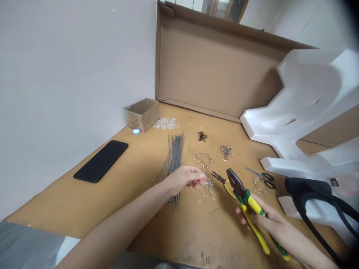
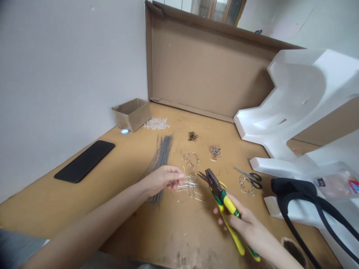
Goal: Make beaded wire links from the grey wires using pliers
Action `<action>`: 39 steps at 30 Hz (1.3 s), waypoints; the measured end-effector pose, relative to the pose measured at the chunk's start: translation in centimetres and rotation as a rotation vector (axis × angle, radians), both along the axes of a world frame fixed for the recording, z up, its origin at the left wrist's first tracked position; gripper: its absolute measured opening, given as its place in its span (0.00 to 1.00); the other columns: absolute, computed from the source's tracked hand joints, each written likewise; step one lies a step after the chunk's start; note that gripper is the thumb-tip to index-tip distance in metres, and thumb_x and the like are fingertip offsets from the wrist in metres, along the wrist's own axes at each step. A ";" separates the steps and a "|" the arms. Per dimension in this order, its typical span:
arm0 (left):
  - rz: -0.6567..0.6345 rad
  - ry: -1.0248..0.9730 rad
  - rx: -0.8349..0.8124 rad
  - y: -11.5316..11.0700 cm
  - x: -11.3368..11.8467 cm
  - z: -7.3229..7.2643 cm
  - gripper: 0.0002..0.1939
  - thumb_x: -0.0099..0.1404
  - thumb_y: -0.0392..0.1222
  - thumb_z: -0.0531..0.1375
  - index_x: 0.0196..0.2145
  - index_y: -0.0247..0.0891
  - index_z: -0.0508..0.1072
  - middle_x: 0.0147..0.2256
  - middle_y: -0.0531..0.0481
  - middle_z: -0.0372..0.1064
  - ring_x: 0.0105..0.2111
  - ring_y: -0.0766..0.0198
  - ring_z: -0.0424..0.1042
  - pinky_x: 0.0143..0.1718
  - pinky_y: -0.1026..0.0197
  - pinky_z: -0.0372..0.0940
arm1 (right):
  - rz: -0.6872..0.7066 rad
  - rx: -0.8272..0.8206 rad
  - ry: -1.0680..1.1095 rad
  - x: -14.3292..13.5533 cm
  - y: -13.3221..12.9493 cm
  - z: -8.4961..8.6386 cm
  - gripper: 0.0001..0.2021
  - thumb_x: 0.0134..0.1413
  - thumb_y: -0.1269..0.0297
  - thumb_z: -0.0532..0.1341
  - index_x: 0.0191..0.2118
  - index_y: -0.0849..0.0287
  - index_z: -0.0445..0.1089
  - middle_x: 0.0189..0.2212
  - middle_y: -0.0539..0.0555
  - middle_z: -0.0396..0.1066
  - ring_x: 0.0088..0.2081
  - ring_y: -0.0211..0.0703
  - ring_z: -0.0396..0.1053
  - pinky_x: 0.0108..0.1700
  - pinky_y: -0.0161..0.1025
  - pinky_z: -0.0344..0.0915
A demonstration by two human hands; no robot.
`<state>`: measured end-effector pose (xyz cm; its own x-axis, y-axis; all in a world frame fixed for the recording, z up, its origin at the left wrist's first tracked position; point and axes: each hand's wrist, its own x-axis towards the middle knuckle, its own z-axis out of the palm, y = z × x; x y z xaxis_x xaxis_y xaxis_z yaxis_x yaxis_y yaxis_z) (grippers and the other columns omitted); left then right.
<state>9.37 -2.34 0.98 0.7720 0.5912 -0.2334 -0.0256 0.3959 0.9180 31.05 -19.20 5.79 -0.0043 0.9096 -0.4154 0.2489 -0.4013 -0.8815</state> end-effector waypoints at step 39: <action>0.012 -0.037 -0.117 -0.9 0.5 -0.6 0.10 0.49 0.41 0.61 0.23 0.33 0.64 0.20 0.55 0.61 0.16 0.78 0.50 0.15 0.70 0.38 | 0.303 0.161 -0.996 -3.3 1.9 -0.9 0.31 0.46 0.77 0.47 0.59 0.53 0.47 0.39 0.57 0.63 0.36 0.45 0.67 0.39 0.39 0.61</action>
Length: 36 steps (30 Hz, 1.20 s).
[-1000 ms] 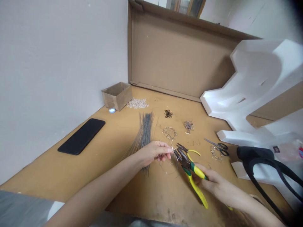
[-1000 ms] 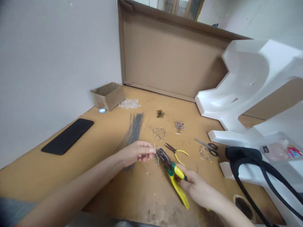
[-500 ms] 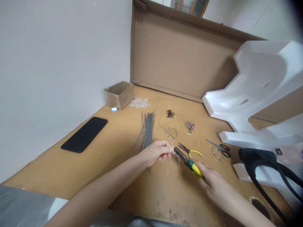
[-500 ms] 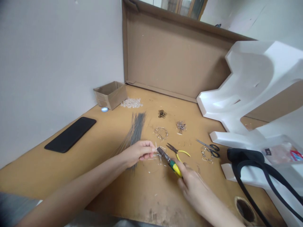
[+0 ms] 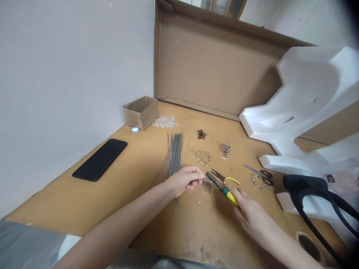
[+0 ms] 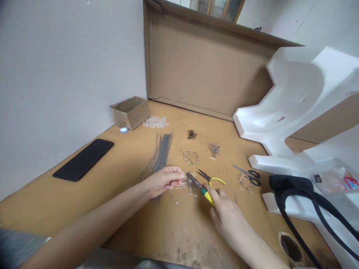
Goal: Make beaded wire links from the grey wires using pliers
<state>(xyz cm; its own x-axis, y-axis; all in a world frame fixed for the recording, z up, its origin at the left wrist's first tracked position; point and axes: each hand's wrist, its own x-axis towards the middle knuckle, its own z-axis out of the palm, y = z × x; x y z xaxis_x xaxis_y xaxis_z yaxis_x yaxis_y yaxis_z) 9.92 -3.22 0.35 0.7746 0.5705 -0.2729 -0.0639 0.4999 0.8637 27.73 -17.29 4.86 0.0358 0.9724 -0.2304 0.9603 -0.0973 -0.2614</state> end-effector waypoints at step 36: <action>0.121 0.070 0.182 0.5 -0.1 0.4 0.07 0.54 0.41 0.55 0.25 0.36 0.59 0.18 0.55 0.67 0.10 0.77 0.53 0.12 0.71 0.45 | -0.041 -0.039 0.093 1.0 -0.5 0.1 0.28 0.47 0.74 0.47 0.57 0.54 0.52 0.36 0.56 0.71 0.38 0.47 0.69 0.40 0.39 0.60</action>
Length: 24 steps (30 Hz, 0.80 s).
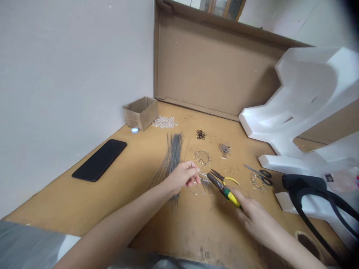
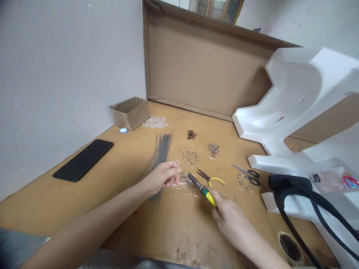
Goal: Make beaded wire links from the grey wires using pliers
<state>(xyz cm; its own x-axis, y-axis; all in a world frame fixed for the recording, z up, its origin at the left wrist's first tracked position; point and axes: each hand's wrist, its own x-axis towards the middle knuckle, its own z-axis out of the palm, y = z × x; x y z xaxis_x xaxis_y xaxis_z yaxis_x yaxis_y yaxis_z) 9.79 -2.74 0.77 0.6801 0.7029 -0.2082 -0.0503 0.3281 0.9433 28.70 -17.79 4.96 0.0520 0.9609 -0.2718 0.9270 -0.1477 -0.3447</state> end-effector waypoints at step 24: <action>0.056 0.063 -0.031 0.0 0.0 0.3 0.05 0.55 0.38 0.53 0.26 0.36 0.59 0.18 0.54 0.68 0.10 0.76 0.55 0.11 0.72 0.43 | 0.065 -0.008 -0.163 -0.8 1.1 0.0 0.28 0.47 0.76 0.48 0.57 0.56 0.52 0.35 0.57 0.71 0.36 0.49 0.70 0.34 0.36 0.57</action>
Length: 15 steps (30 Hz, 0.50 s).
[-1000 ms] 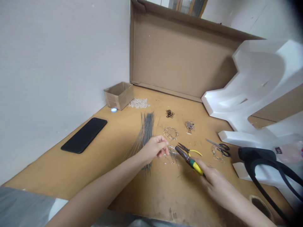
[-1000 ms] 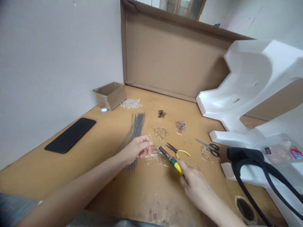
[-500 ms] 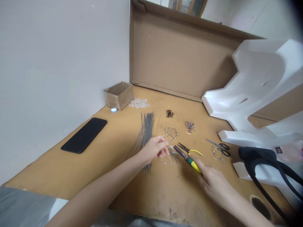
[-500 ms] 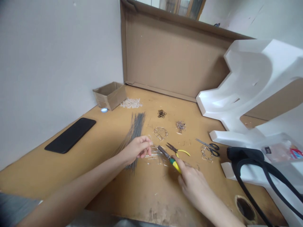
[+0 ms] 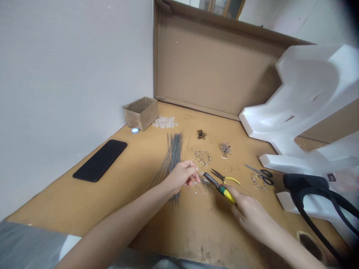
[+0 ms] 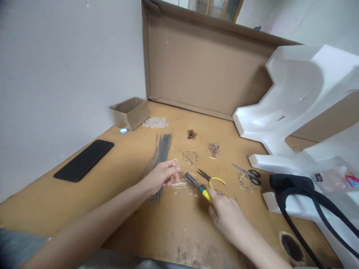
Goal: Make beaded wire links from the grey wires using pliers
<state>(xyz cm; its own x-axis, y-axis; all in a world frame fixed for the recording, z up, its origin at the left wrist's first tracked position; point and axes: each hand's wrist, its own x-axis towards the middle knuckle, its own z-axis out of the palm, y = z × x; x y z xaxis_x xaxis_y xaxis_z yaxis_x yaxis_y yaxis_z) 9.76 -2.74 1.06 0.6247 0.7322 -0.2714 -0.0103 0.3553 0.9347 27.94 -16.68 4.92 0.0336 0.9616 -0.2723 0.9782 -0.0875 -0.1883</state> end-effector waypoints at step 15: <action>0.013 0.022 -0.003 0.0 0.0 0.0 0.04 0.55 0.37 0.53 0.25 0.36 0.59 0.18 0.54 0.68 0.11 0.76 0.55 0.11 0.72 0.43 | 0.032 0.064 -0.078 0.0 0.3 -0.1 0.28 0.44 0.78 0.48 0.55 0.59 0.55 0.41 0.60 0.70 0.40 0.50 0.69 0.38 0.39 0.60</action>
